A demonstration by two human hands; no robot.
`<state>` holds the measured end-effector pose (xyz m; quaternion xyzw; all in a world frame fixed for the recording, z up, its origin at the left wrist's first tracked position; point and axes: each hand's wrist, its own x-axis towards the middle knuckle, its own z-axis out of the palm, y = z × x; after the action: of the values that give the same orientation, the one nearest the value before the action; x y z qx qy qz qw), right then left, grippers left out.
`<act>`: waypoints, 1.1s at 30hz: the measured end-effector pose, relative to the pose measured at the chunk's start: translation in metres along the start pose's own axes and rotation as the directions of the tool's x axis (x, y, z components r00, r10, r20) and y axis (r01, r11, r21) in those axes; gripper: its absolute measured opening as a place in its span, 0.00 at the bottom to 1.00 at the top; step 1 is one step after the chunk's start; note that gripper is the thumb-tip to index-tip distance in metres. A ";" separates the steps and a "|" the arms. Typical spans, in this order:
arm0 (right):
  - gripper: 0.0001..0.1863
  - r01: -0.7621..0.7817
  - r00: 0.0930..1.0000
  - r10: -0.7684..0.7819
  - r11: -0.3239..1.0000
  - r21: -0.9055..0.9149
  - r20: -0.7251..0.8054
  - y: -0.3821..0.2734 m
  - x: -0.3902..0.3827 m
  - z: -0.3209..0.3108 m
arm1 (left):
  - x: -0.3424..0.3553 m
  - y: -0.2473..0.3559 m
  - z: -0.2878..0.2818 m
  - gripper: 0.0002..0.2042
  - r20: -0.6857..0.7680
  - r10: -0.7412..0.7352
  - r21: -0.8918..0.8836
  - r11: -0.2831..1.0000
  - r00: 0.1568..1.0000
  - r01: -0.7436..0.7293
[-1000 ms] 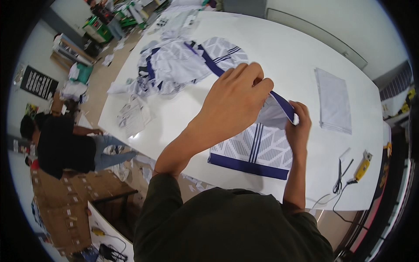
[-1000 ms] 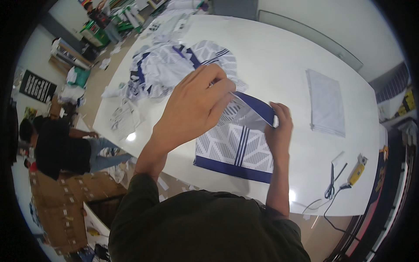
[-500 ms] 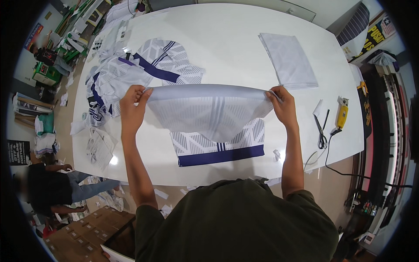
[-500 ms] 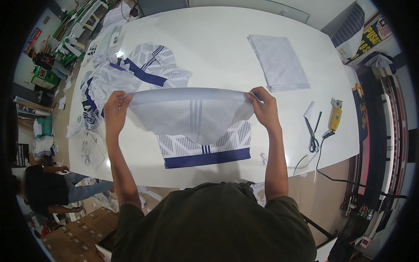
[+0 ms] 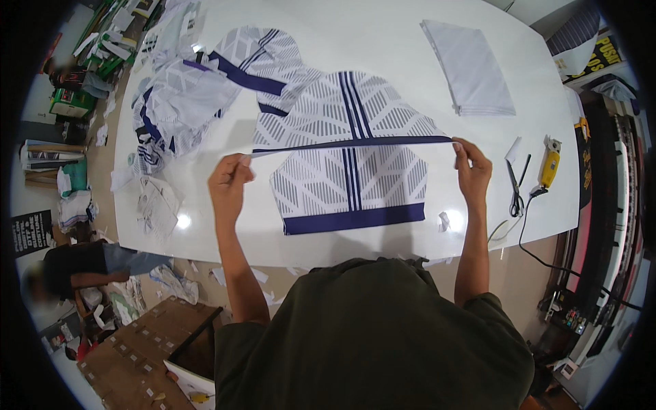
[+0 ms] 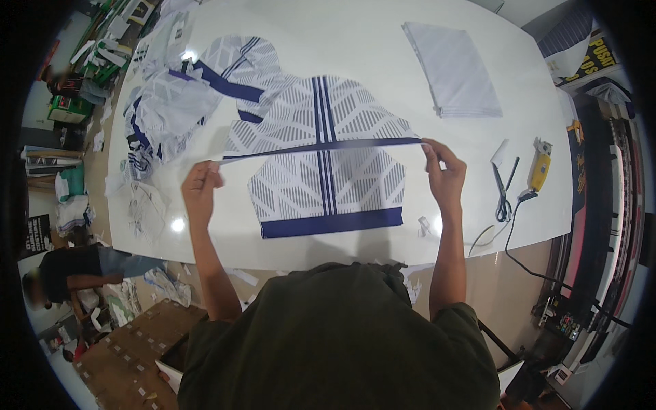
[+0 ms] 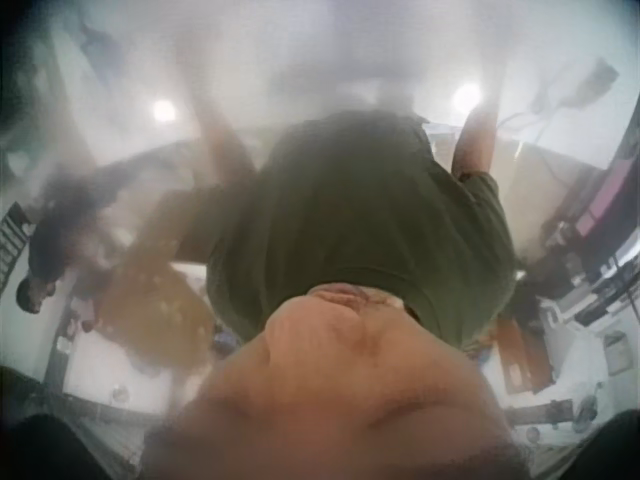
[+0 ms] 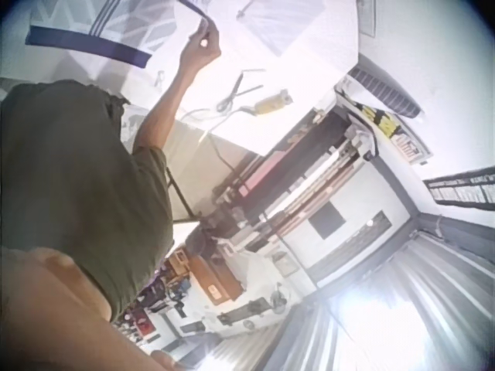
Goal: The person uses a yellow electric rotary cutter to trim the edges of white patterned fabric pieces on a white table. They handle several pieces, including a jersey with the number 21, and also fold a blue striped fabric strip. The workspace is cluttered with fabric scraps and other materials.
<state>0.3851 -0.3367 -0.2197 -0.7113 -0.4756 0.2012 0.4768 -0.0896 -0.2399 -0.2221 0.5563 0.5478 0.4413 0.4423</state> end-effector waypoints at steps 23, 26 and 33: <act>0.12 -0.152 0.905 0.173 0.985 -0.084 0.389 0.126 -0.125 0.024 | -0.124 -0.175 0.003 0.03 0.270 -0.238 0.097 0.971 0.933 0.220; 0.16 -0.190 0.884 0.250 0.964 -0.185 0.395 0.130 -0.134 0.021 | -0.135 -0.172 0.009 0.05 0.198 -0.262 0.007 0.964 0.944 0.266; 0.15 0.264 0.831 -0.175 0.960 -0.096 0.528 0.262 -0.140 -0.004 | -0.138 -0.196 0.031 0.06 0.134 -0.157 0.369 0.924 0.978 0.098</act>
<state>0.4498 -0.4848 -0.4687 -0.6090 -0.6791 0.2875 0.2920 -0.1039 -0.3761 -0.4213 0.6247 0.6170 0.2572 0.4035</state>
